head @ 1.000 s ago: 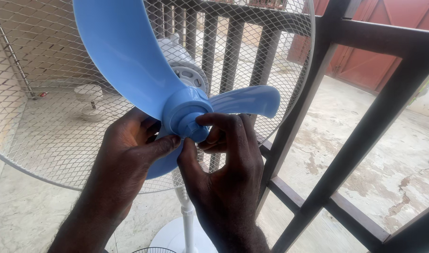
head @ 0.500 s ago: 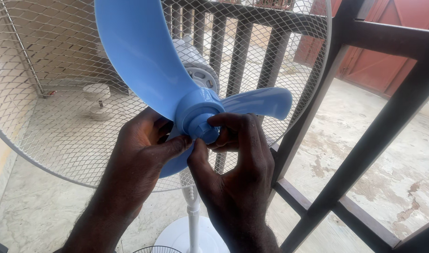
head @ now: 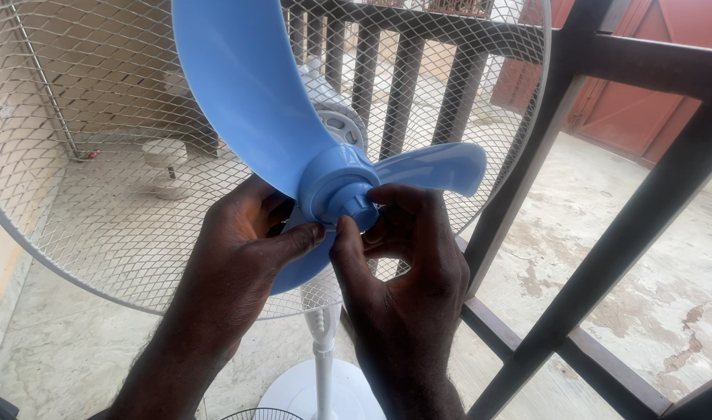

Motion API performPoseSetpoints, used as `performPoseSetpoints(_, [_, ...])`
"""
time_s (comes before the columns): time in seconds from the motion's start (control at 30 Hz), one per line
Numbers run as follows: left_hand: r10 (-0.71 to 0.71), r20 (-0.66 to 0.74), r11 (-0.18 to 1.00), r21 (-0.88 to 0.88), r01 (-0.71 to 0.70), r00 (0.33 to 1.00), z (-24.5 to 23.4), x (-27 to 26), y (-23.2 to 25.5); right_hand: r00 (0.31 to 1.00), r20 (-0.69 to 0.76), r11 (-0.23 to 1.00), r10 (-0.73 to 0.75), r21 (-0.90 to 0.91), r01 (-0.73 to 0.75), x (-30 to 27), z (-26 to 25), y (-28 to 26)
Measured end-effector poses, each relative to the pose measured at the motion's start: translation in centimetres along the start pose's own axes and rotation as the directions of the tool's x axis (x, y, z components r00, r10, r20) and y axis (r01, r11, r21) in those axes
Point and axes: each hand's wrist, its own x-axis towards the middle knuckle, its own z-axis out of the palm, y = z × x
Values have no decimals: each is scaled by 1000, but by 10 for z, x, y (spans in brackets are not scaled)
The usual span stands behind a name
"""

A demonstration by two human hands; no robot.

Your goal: The person assembles a pedestal fan by first inserting a white plastic hub into the motor shaft and tightening it with a screwdriver. Then the person attaches a blue three-blade fan blade to the hub and secures it with a blue plastic nut.

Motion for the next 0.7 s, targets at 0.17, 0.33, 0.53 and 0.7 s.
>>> performPoseSetpoints(0.17, [17,23,999,-41,-16,1000,0,-1,1,999,-3,999,-44,-24,44,0,0,-1])
performPoseSetpoints(0.33, [39,38,997,-69,-36,999,-2,-1,-5,996,-15,996,-86,-28,85,-3,0,-7])
performPoseSetpoints(0.53, [84,67,991,-109,-76,994,-2,1,-8,998,-17,998,-54,-46,54,-2,0,-9])
performPoseSetpoints(0.7, [38,34,995,-92,-34,999,-1,1,-6,996,-17,993,-90,-81,88,0,-1,-9])
